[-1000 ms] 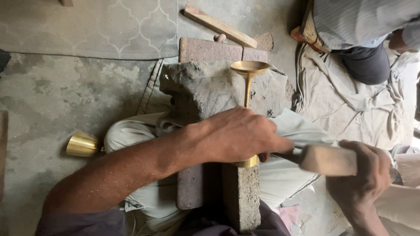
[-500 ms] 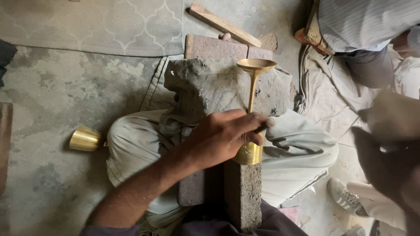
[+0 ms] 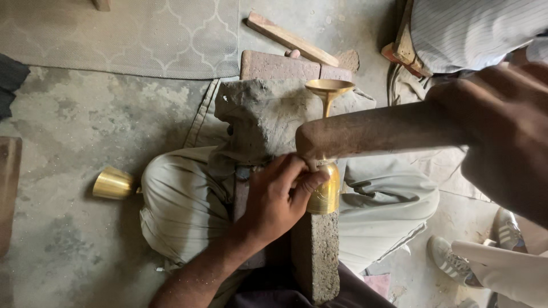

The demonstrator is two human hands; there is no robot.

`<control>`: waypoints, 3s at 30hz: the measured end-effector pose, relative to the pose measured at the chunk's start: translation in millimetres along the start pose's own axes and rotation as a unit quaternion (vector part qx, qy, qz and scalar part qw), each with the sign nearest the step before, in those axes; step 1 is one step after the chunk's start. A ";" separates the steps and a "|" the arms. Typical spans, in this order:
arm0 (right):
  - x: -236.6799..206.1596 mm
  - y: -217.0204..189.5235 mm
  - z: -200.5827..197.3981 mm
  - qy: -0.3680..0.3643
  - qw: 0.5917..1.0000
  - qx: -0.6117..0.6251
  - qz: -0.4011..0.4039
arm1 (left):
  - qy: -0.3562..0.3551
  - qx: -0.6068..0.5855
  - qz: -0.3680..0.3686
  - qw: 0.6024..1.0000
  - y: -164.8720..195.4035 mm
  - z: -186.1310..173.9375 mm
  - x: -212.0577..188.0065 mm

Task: The person sits on the floor and shapes a brass goblet, hammering it with a wooden mallet against a stone block. They hold a small punch against the brass cup, strike it repeatedly, rotate the goblet, and reposition it on the block to work different areas of its surface.

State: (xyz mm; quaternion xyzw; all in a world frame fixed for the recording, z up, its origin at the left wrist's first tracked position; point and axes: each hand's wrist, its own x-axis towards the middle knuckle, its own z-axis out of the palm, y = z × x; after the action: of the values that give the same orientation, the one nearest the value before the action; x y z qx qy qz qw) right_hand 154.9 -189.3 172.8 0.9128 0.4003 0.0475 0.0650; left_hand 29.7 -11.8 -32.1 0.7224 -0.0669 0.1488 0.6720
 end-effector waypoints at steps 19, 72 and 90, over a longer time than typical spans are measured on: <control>-78.4 -72.1 130.5 -0.093 0.826 0.444 0.334 | 0.121 -0.109 -0.132 0.978 17.9 -7.7 -20.5; -8.3 4.0 -20.3 0.022 0.998 -0.052 -0.005 | 0.021 0.012 -0.049 0.998 7.3 26.2 0.2; -51.3 41.0 19.3 -0.002 0.994 0.063 0.090 | -0.047 0.020 -0.025 0.998 6.7 11.5 20.4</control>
State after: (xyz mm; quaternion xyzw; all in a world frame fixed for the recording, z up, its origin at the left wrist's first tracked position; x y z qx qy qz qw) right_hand 152.8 -256.1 158.5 0.9474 0.3188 0.0266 0.0036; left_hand 48.4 -21.7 -20.2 0.7430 -0.0776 0.0991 0.6573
